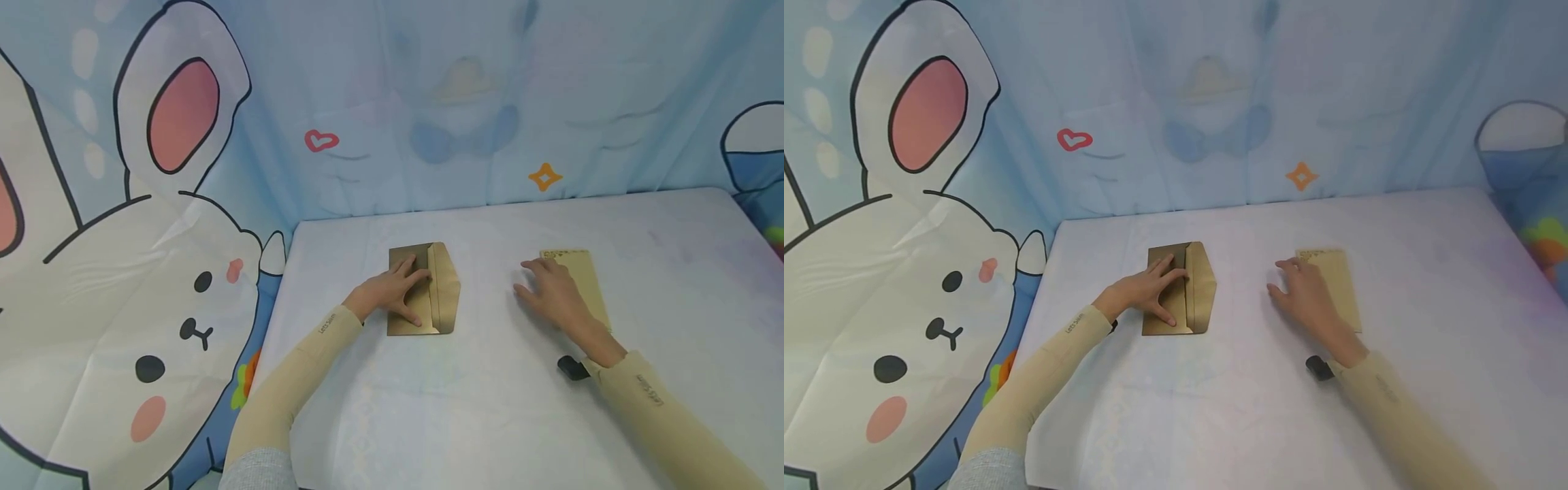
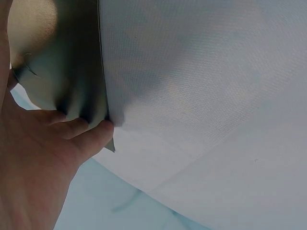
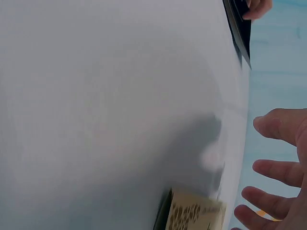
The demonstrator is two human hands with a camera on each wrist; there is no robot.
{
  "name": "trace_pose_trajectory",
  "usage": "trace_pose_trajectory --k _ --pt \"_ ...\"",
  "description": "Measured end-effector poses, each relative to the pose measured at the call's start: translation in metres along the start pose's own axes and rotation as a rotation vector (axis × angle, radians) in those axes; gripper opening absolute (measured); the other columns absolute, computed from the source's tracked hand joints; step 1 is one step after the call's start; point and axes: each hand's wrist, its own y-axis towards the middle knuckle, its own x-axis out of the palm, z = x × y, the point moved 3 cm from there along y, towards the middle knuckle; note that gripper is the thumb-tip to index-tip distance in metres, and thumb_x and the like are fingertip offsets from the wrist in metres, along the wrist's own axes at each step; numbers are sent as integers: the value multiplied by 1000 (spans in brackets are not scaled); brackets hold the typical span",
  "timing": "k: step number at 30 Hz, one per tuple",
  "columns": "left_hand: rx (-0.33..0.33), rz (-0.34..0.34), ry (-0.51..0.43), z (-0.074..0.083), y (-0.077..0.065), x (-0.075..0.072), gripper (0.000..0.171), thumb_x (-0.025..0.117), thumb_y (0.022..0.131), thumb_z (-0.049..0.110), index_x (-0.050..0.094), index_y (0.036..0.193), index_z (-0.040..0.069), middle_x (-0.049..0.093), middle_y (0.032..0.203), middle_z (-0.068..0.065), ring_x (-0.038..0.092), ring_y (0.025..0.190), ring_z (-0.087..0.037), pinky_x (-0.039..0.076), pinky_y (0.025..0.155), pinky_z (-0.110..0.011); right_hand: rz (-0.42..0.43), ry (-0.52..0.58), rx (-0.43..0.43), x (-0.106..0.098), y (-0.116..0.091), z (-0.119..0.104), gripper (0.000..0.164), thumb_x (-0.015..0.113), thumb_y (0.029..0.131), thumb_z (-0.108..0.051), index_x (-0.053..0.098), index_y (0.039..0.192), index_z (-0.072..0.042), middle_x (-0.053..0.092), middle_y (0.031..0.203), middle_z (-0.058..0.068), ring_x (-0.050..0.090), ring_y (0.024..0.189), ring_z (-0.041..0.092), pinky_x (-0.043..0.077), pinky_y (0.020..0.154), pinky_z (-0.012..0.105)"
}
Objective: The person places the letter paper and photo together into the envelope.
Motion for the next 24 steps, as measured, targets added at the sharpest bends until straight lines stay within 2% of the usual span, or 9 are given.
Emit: trace_pose_trajectory --k 7,13,18,24 --pt "0 0 -9 0 0 0 113 72 73 75 12 160 34 -6 169 -17 6 157 -39 40 113 -55 -79 -24 112 -10 -2 23 54 67 96 -22 51 137 9 39 142 40 35 126 65 32 93 78" --pt "5 6 -14 0 1 1 112 73 73 74 13 160 35 -6 169 -16 5 157 -37 40 113 -55 -161 9 194 -15 -7 45 62 60 100 -32 41 144 8 24 149 44 19 133 71 19 96 82" --pt "10 12 -11 1 0 1 113 73 74 74 13 160 34 -5 169 -16 6 157 -38 41 113 -54 -166 10 225 -15 -12 59 69 58 100 -34 34 149 8 13 154 45 13 135 71 16 96 83" --pt "18 16 -17 0 -1 0 112 74 74 73 14 160 33 -5 169 -18 6 157 -39 41 112 -55 -168 2 275 -20 -16 64 86 63 97 -34 18 152 14 6 152 50 11 134 73 15 96 85"
